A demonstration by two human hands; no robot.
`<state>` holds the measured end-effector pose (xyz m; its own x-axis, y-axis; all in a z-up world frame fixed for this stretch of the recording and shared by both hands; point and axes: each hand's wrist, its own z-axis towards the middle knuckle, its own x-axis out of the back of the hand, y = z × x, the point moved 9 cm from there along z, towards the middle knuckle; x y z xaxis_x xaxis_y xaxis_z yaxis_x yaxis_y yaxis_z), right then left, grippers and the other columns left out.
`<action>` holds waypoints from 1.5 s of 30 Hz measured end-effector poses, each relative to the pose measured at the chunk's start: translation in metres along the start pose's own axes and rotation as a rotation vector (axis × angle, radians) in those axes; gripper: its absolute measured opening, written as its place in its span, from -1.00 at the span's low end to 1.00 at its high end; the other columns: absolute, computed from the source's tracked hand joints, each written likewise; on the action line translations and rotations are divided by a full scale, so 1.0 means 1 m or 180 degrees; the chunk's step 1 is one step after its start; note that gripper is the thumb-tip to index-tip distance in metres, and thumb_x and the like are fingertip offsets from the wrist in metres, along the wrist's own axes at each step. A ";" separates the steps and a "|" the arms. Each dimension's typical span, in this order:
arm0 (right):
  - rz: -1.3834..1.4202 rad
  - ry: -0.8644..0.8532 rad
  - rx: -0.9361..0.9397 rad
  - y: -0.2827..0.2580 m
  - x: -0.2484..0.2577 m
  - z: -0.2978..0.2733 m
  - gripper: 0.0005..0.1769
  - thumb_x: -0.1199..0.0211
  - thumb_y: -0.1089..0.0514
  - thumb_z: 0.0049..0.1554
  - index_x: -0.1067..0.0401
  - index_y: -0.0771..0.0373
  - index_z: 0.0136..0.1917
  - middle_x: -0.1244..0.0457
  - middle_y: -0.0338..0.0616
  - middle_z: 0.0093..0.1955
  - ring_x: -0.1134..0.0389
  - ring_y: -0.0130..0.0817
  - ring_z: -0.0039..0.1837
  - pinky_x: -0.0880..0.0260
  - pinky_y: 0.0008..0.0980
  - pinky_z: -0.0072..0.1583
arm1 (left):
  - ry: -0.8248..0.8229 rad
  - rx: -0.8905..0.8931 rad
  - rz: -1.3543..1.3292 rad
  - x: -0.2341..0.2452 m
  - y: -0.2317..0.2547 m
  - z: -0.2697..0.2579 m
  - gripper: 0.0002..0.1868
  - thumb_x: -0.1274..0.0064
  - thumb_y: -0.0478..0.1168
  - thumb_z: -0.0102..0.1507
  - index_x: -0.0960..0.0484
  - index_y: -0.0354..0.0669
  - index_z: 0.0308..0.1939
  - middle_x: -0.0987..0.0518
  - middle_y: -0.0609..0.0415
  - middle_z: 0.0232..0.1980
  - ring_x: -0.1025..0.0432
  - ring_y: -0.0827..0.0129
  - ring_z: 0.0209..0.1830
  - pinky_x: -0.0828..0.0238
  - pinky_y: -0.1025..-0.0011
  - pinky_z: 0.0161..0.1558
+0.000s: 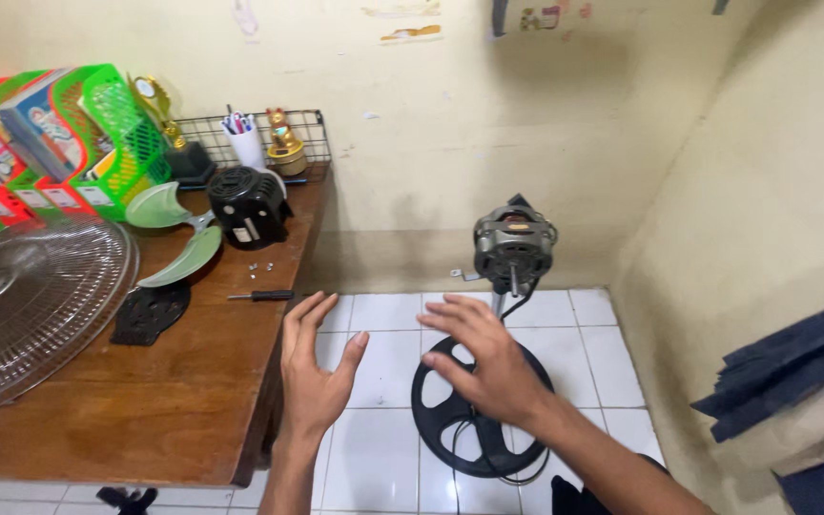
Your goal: The person disassembles a standing fan motor by removing screws and detaching the motor housing. They then reassemble the motor, securing the housing with screws using a screwdriver.
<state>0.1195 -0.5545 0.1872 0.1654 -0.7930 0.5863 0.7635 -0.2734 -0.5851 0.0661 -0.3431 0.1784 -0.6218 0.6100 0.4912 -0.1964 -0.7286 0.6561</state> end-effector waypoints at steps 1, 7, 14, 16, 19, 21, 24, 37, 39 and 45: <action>-0.0124 0.0120 -0.0010 0.008 0.018 0.002 -0.52 -0.35 0.06 0.12 -0.48 0.24 0.28 -0.33 0.01 0.34 -0.19 0.03 0.50 -0.18 -0.04 0.44 | -0.0094 -0.0030 -0.0161 -0.013 0.010 0.006 -0.40 -0.27 -0.06 0.20 -0.54 -0.22 0.27 -0.40 -0.15 0.37 -0.36 -0.02 0.37 -0.35 0.11 0.27; -0.0524 0.0581 -0.0546 0.086 0.100 0.028 -0.58 -0.24 0.06 0.18 -0.47 0.23 0.27 -0.35 0.01 0.26 -0.28 -0.01 0.39 -0.23 -0.10 0.39 | -0.0439 -0.0435 -0.1004 -0.105 0.062 0.051 -0.47 -0.18 -0.10 0.28 -0.51 -0.24 0.29 -0.46 -0.14 0.32 -0.43 0.09 0.28 -0.39 0.20 0.28; -0.0947 0.0492 -0.0558 0.154 0.083 0.062 -0.61 -0.17 0.03 0.24 -0.50 0.19 0.28 -0.28 0.05 0.38 -0.23 0.05 0.43 -0.23 -0.08 0.39 | -0.0273 -0.0348 -0.1061 -0.226 0.045 0.113 -0.52 -0.02 -0.03 0.38 -0.52 -0.26 0.28 -0.47 -0.17 0.32 -0.37 -0.01 0.32 -0.28 0.15 0.32; -0.0876 0.0397 -0.0693 0.168 0.074 0.060 -0.61 -0.10 0.00 0.28 -0.50 0.12 0.30 -0.25 -0.01 0.45 -0.24 -0.02 0.44 -0.24 -0.10 0.41 | -0.0344 -0.0399 -0.0941 -0.249 0.033 0.113 -0.52 0.08 -0.01 0.43 -0.49 -0.27 0.30 -0.46 -0.19 0.34 -0.33 -0.04 0.36 -0.23 0.14 0.35; -0.0719 0.0505 -0.0706 0.171 0.072 0.050 -0.57 -0.06 -0.05 0.30 -0.46 0.07 0.35 -0.23 -0.09 0.49 -0.21 -0.06 0.48 -0.22 -0.13 0.42 | -0.0631 -0.0079 -0.1167 -0.273 0.014 0.102 -0.52 0.25 -0.01 0.48 -0.46 -0.25 0.33 -0.47 -0.19 0.33 -0.33 0.00 0.37 -0.21 0.17 0.37; -0.0668 0.0317 -0.0705 0.172 0.071 0.047 -0.57 -0.07 -0.06 0.28 -0.47 0.03 0.35 -0.23 -0.13 0.48 -0.20 -0.08 0.49 -0.21 -0.14 0.42 | -0.0456 -0.0110 -0.1015 -0.269 0.012 0.089 -0.53 0.29 -0.05 0.46 -0.49 -0.24 0.30 -0.50 -0.19 0.28 -0.34 -0.01 0.34 -0.20 0.16 0.36; -0.0620 0.0160 -0.0648 0.169 0.072 0.049 -0.57 -0.07 -0.06 0.28 -0.46 0.01 0.35 -0.22 -0.14 0.49 -0.20 -0.09 0.49 -0.20 -0.14 0.43 | -0.0362 -0.0154 -0.0911 -0.263 0.016 0.084 -0.56 0.29 -0.08 0.46 -0.49 -0.25 0.28 -0.51 -0.19 0.26 -0.35 -0.03 0.31 -0.21 0.14 0.32; -0.0645 0.0211 -0.0857 0.161 0.072 0.044 -0.57 -0.09 -0.12 0.26 -0.47 -0.07 0.34 -0.23 -0.23 0.48 -0.21 -0.18 0.48 -0.27 -0.14 0.36 | -0.0411 -0.0034 -0.1089 -0.252 0.027 0.080 -0.57 0.32 -0.11 0.47 -0.48 -0.27 0.26 -0.51 -0.18 0.25 -0.35 0.01 0.31 -0.23 0.19 0.32; -0.0776 0.0283 -0.0731 0.154 0.075 0.046 -0.57 -0.13 -0.15 0.25 -0.50 -0.04 0.31 -0.26 -0.21 0.43 -0.25 -0.17 0.44 -0.26 -0.11 0.35 | -0.0520 -0.0086 -0.1189 -0.252 0.026 0.082 -0.57 0.33 -0.11 0.47 -0.48 -0.27 0.27 -0.51 -0.18 0.26 -0.36 0.04 0.31 -0.25 0.21 0.31; -0.1151 0.0453 -0.0629 0.138 0.081 0.050 -0.48 -0.29 -0.28 0.11 -0.56 0.05 0.18 -0.34 -0.19 0.13 -0.36 -0.14 0.21 -0.29 -0.08 0.23 | -0.0871 -0.0062 -0.1684 -0.256 0.017 0.090 -0.54 0.36 -0.08 0.48 -0.52 -0.24 0.27 -0.56 -0.13 0.25 -0.44 0.13 0.26 -0.32 0.25 0.29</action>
<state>0.2698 -0.6293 0.1818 -0.1891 -0.6905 0.6982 0.6199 -0.6354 -0.4604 0.2900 -0.4836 0.1156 -0.2183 0.9479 0.2319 -0.4419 -0.3080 0.8425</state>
